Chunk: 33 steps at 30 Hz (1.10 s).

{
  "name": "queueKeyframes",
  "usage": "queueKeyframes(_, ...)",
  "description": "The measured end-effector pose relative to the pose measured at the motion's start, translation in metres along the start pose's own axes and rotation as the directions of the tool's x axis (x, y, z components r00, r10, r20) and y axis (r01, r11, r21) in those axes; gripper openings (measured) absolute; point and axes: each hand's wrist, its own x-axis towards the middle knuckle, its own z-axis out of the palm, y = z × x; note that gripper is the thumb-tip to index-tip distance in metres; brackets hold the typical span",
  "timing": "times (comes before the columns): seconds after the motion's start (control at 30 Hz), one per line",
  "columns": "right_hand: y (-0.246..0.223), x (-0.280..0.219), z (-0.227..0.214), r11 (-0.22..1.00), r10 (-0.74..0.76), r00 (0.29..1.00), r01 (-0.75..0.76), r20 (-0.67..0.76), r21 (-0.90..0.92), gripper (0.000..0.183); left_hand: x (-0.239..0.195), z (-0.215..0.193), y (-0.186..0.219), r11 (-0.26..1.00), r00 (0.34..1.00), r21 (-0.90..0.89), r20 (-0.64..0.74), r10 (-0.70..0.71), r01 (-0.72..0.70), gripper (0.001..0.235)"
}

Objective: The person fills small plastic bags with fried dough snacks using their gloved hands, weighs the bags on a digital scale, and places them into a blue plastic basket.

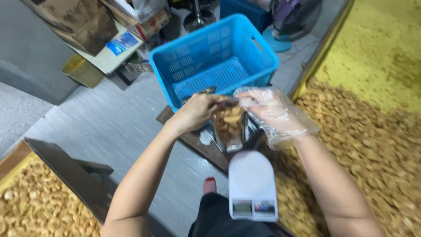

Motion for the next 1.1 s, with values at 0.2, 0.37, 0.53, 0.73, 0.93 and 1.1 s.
queueKeyframes(0.2,0.047,0.164,0.019,0.875,-0.384,0.899,0.281,-0.21,-0.395,0.027,0.108,-0.036,-0.095,0.969,0.915,0.177,-0.336,0.224,-0.172,0.044)
queueKeyframes(0.37,0.115,0.232,0.036,0.863,-0.32,0.914,0.173,-0.25,-0.475,0.04,0.187,0.011,-0.191,0.988,0.919,0.133,-0.375,0.125,-0.081,0.042)
queueKeyframes(0.53,0.221,0.269,0.066,0.897,-0.169,0.955,0.047,-0.244,-0.439,0.032,0.235,0.094,-0.297,0.993,0.94,0.106,-0.33,0.084,-0.052,0.051)
queueKeyframes(0.73,0.299,0.284,0.094,0.838,0.286,0.953,-0.298,-0.096,-0.457,0.027,0.244,0.179,-0.375,0.996,0.981,0.047,-0.181,-0.061,0.071,0.06)
queueKeyframes(0.93,0.337,0.291,0.124,0.637,0.639,0.768,-0.487,0.055,-0.597,0.031,0.229,0.217,-0.406,0.968,0.965,-0.029,0.091,-0.247,0.251,0.046)
queueKeyframes(1.1,0.358,0.28,0.136,0.592,0.684,0.717,-0.441,0.132,-0.675,0.039,0.226,0.215,-0.411,0.953,0.93,-0.035,0.231,-0.286,0.302,0.044)
